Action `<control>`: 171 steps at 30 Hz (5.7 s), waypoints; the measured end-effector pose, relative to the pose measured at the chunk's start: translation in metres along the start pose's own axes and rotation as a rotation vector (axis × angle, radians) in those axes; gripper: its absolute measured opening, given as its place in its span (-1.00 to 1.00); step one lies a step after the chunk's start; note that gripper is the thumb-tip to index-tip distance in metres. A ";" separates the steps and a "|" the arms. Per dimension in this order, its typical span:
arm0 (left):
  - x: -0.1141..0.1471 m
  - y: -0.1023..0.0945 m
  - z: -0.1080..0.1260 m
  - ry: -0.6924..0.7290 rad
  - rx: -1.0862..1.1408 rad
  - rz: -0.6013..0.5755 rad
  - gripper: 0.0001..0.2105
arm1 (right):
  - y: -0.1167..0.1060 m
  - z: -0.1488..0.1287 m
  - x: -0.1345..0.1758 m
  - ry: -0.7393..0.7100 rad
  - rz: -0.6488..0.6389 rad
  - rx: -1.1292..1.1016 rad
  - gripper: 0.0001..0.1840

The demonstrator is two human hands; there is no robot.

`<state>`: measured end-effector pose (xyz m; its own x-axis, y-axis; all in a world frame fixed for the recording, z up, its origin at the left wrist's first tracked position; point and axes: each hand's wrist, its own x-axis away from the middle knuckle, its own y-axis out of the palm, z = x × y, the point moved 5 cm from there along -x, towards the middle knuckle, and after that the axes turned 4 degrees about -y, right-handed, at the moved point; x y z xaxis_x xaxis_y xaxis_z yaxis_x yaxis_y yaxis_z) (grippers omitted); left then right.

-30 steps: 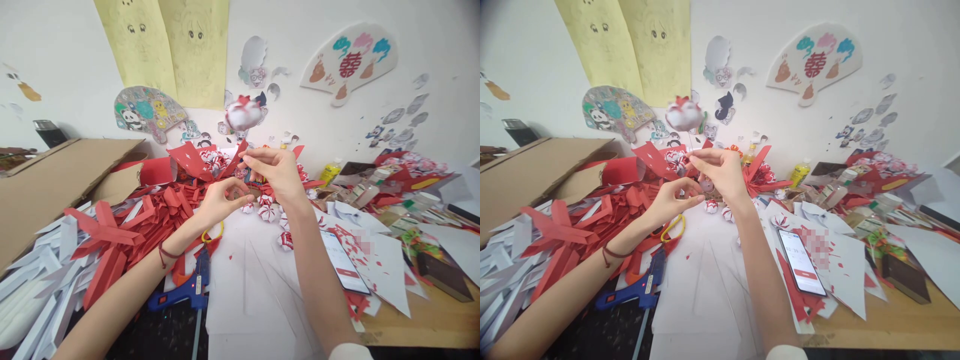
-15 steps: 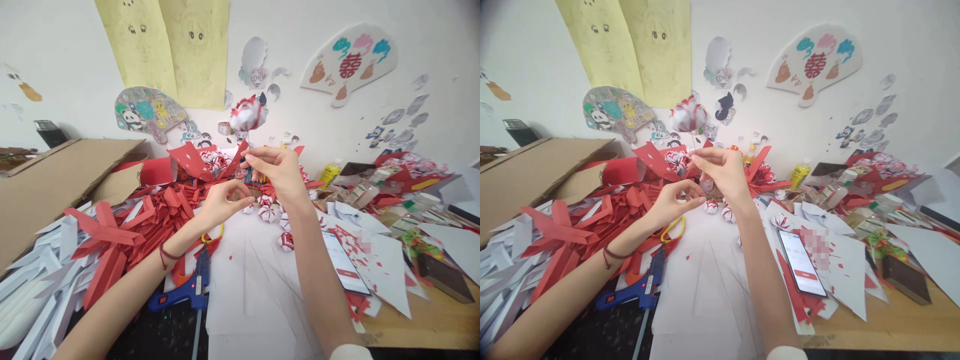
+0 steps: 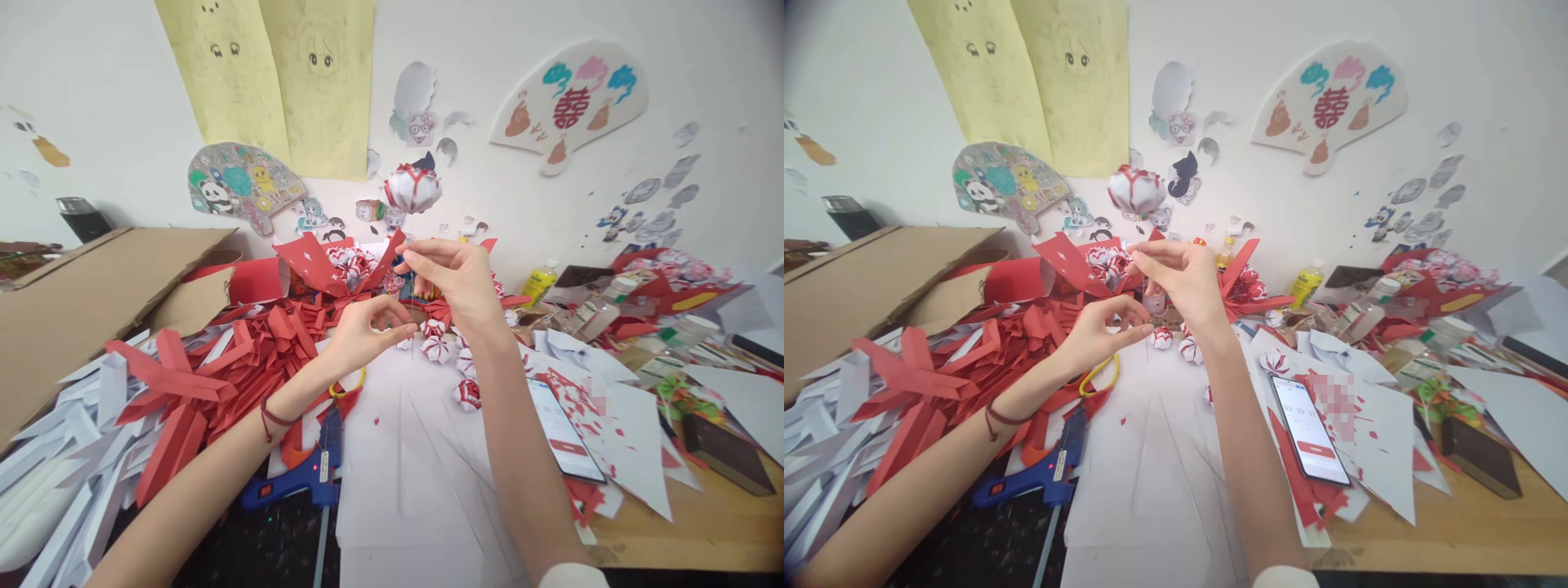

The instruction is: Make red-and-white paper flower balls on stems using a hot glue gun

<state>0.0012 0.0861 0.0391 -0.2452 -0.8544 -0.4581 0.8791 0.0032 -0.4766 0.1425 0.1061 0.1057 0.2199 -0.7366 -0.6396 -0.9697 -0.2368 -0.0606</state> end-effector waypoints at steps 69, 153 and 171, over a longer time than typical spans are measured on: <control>0.016 -0.013 -0.017 -0.188 -0.483 -0.231 -0.86 | -0.029 0.045 -0.019 1.078 -1.075 0.981 -0.77; 0.255 -0.044 -0.037 -0.083 -0.765 0.033 -0.42 | 0.060 0.071 0.154 0.222 -0.311 0.872 -0.72; 0.254 -0.050 -0.034 -0.100 -0.742 0.086 -0.41 | 0.067 0.081 0.151 0.237 -0.368 0.744 -0.80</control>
<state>-0.1186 -0.1136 -0.0792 -0.1188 -0.8781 -0.4634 0.3789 0.3913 -0.8386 0.1027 0.0300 -0.0570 0.4701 -0.8268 -0.3089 -0.6318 -0.0707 -0.7719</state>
